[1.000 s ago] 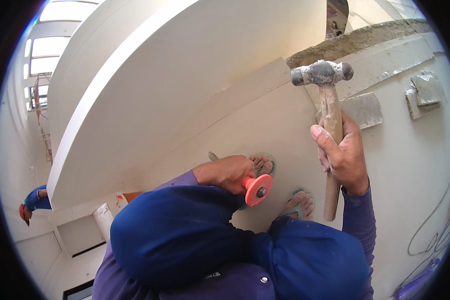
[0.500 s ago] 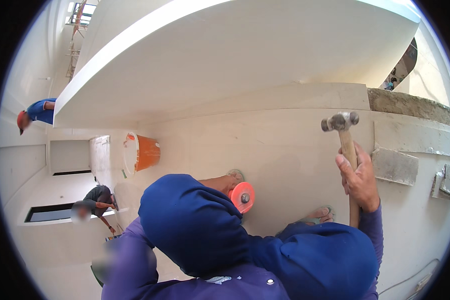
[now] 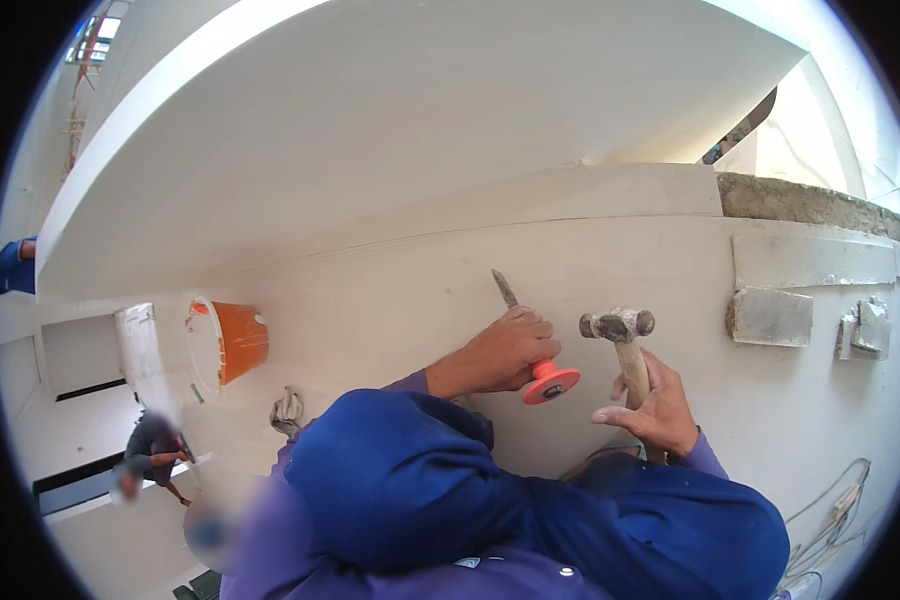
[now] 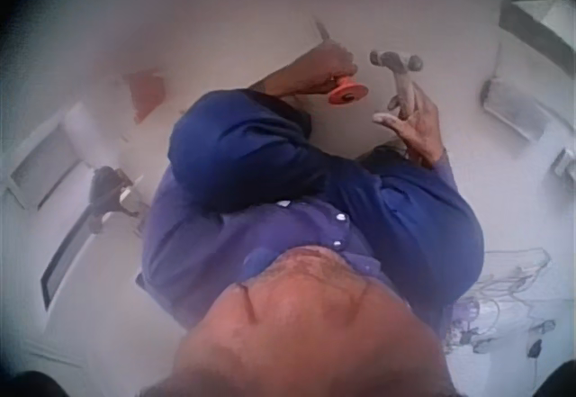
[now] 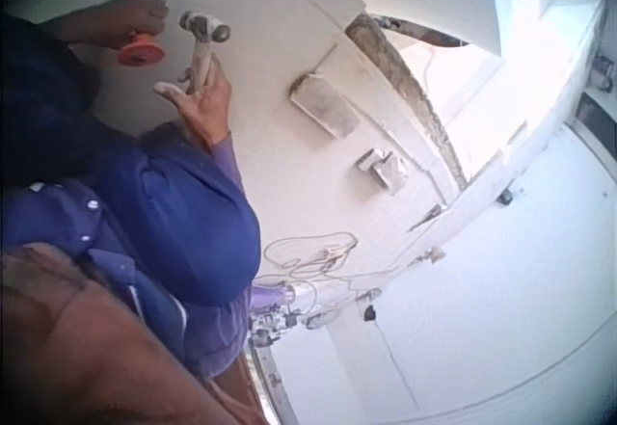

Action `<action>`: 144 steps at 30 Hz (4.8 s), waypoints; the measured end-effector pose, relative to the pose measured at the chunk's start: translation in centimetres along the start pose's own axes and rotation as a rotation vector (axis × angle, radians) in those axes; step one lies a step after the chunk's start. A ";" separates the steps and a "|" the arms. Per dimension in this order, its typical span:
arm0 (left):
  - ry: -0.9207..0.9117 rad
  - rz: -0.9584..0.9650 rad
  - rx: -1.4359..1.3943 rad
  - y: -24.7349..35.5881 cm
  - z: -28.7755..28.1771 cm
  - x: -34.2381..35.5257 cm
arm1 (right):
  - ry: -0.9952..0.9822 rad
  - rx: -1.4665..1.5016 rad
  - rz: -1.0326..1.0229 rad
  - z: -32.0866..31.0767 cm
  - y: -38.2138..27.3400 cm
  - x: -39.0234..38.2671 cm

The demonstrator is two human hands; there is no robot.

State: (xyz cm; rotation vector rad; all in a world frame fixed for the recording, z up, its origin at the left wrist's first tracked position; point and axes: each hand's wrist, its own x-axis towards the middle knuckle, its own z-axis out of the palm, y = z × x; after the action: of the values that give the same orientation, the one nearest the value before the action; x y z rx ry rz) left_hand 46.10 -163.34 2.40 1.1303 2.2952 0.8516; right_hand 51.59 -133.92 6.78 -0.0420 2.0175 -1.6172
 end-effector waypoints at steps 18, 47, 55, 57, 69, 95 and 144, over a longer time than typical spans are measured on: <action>0.407 -0.008 -0.029 -3.0 4.6 -3.1 | -0.029 -0.014 -0.011 8.0 -0.4 5.9; 0.775 -0.679 -1.658 -7.5 -1.4 -0.2 | -0.324 -0.805 -0.349 1.1 -15.2 7.7; 0.785 -0.629 -1.689 -11.1 -1.6 1.0 | -0.470 -0.989 -0.456 5.3 -11.7 10.5; 0.781 -0.626 -1.694 -11.5 -1.6 0.8 | -0.533 -0.956 -0.415 6.1 -10.5 10.2; 0.818 -0.626 -1.695 -12.6 -1.1 0.9 | -0.585 -1.026 -0.466 7.9 -7.9 10.5; 0.860 -0.754 -1.732 -12.0 -3.6 1.5 | -0.503 -1.214 -0.861 6.8 -8.1 13.5; 0.914 -0.808 -1.556 -11.3 -6.9 2.9 | -0.297 -1.100 -0.382 5.9 -11.5 15.1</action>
State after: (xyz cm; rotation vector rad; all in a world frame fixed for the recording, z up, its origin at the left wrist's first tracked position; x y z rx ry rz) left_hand 34.07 -168.60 -0.85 -0.9148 1.3571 2.2603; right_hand 37.75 -147.69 10.57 -1.0365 2.4653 -0.4298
